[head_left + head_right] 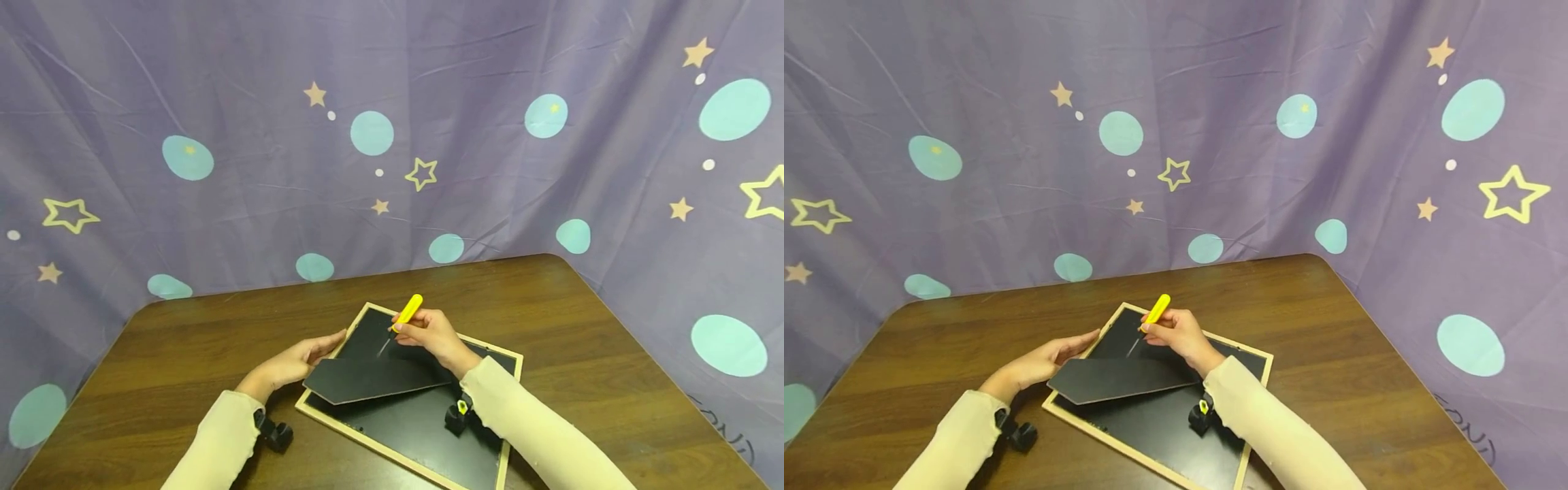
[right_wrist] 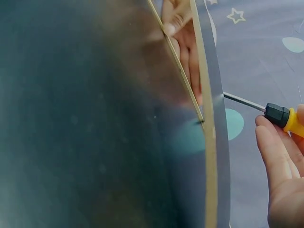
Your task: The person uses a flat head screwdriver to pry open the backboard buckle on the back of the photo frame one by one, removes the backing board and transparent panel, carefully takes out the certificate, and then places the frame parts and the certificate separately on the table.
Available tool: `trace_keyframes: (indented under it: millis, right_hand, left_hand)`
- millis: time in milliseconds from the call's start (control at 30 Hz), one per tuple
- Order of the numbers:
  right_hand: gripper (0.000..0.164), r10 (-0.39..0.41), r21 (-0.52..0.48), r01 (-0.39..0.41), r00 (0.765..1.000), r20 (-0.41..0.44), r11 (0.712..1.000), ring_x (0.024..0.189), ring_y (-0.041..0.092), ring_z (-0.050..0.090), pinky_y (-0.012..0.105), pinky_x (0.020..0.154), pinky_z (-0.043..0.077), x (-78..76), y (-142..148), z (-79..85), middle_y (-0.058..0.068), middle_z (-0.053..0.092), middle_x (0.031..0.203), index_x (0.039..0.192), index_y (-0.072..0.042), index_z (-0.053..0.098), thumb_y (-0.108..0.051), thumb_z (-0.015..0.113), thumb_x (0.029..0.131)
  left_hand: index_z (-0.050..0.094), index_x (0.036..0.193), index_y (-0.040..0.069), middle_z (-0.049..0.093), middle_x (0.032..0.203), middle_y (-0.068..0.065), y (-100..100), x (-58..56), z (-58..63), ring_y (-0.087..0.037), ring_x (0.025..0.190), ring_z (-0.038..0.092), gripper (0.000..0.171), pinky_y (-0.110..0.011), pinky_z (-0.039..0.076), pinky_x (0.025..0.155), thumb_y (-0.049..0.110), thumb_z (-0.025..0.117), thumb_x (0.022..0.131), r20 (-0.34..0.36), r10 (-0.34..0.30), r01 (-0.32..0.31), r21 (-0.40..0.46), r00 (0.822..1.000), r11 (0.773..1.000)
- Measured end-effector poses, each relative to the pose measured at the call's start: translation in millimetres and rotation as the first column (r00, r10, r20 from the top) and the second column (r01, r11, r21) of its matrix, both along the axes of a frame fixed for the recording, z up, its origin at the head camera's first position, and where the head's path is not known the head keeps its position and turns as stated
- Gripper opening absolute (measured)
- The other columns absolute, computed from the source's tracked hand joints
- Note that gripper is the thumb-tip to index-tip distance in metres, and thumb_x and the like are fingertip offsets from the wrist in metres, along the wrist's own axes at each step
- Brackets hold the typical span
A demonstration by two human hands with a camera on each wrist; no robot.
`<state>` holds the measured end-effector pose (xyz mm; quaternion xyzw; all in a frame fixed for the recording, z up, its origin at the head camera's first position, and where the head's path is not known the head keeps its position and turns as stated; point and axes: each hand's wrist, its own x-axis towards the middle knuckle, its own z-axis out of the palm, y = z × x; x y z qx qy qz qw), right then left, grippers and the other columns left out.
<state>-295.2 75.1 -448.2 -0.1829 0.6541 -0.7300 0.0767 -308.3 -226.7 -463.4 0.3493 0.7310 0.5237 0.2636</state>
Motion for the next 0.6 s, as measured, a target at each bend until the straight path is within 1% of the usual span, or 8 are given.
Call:
trace_keyframes:
  millis: [100,167,233,300,400,467,533,600]
  right_hand:
    - [0.033,0.012,-0.002,-0.012,1.0,0.004,1.0,0.079,0.017,0.068,0.042,0.079,0.057,0.1,-2.5,-0.8,0.036,0.061,0.106,0.112,0.024,0.052,0.003,0.06,0.088]
    - [0.033,0.021,-0.004,-0.021,1.0,0.005,1.0,0.08,0.019,0.069,0.042,0.079,0.057,0.4,-4.5,-1.4,0.036,0.062,0.105,0.113,0.024,0.052,0.003,0.06,0.088]
    - [0.034,0.02,-0.013,-0.02,1.0,0.011,1.0,0.08,0.02,0.068,0.041,0.079,0.057,1.0,-6.3,-1.5,0.036,0.061,0.106,0.113,0.024,0.051,0.003,0.06,0.088]
    - [0.034,0.011,-0.02,-0.011,1.0,0.013,1.0,0.081,0.021,0.068,0.04,0.078,0.057,1.6,-7.4,-1.8,0.037,0.061,0.106,0.113,0.024,0.051,0.004,0.06,0.087]
    - [0.034,0.005,-0.03,-0.004,1.0,0.016,1.0,0.083,0.025,0.068,0.042,0.079,0.057,2.0,-7.1,-2.8,0.038,0.06,0.107,0.113,0.025,0.05,0.005,0.06,0.087]
    - [0.036,0.002,-0.036,-0.001,1.0,0.013,0.999,0.086,0.028,0.068,0.043,0.08,0.056,1.7,-5.3,-3.2,0.038,0.06,0.108,0.114,0.025,0.049,0.004,0.06,0.088]
    - [0.037,-0.008,-0.042,0.008,1.0,0.006,0.999,0.089,0.03,0.068,0.044,0.081,0.056,1.0,-2.0,-3.1,0.036,0.061,0.107,0.114,0.026,0.048,0.002,0.06,0.088]
    - [0.038,-0.018,-0.047,0.018,1.0,-0.004,0.999,0.09,0.03,0.068,0.044,0.081,0.056,-0.3,2.7,-3.1,0.034,0.062,0.107,0.114,0.027,0.047,0.001,0.06,0.089]
  left_hand:
    - [0.014,0.148,-0.006,0.011,0.153,-0.025,2.5,-12.4,3.4,-0.04,0.14,0.007,0.081,-0.007,0.026,0.103,0.006,0.064,0.086,-0.022,-0.03,0.029,-0.042,0.999,0.999]
    - [0.015,0.148,-0.005,0.013,0.154,-0.024,3.7,-17.8,4.5,-0.039,0.141,0.008,0.081,-0.007,0.024,0.103,0.011,0.066,0.086,-0.035,-0.035,0.032,-0.066,0.999,0.997]
    - [0.016,0.148,-0.004,0.015,0.154,-0.023,4.5,-20.7,4.9,-0.039,0.14,0.012,0.082,-0.01,0.025,0.105,0.015,0.067,0.086,-0.048,-0.026,0.022,-0.082,0.999,0.996]
    - [0.016,0.148,-0.004,0.016,0.154,-0.023,4.4,-19.4,4.7,-0.039,0.14,0.014,0.084,-0.015,0.025,0.106,0.014,0.068,0.085,-0.04,-0.008,0.005,-0.079,0.999,0.997]
    - [0.017,0.149,-0.002,0.018,0.153,-0.022,1.8,-6.8,4.1,-0.039,0.139,0.019,0.084,-0.016,0.029,0.104,0.01,0.068,0.084,-0.041,0.071,-0.074,-0.082,0.997,0.994]
    - [0.016,0.149,-0.003,0.021,0.152,-0.024,-1.4,6.6,3.7,-0.042,0.137,0.022,0.081,-0.014,0.032,0.1,-0.001,0.063,0.083,-0.039,0.118,-0.12,-0.072,0.992,0.99]
    - [0.016,0.148,-0.004,0.023,0.15,-0.027,-4.8,21.4,3.8,-0.044,0.135,0.023,0.08,-0.014,0.035,0.098,-0.008,0.058,0.08,-0.048,0.166,-0.169,-0.052,0.985,0.984]
    - [0.016,0.147,-0.006,0.021,0.15,-0.029,-7.4,35.9,5.3,-0.045,0.136,0.02,0.081,-0.024,0.034,0.105,-0.012,0.056,0.077,-0.052,0.205,-0.207,-0.031,0.977,0.978]
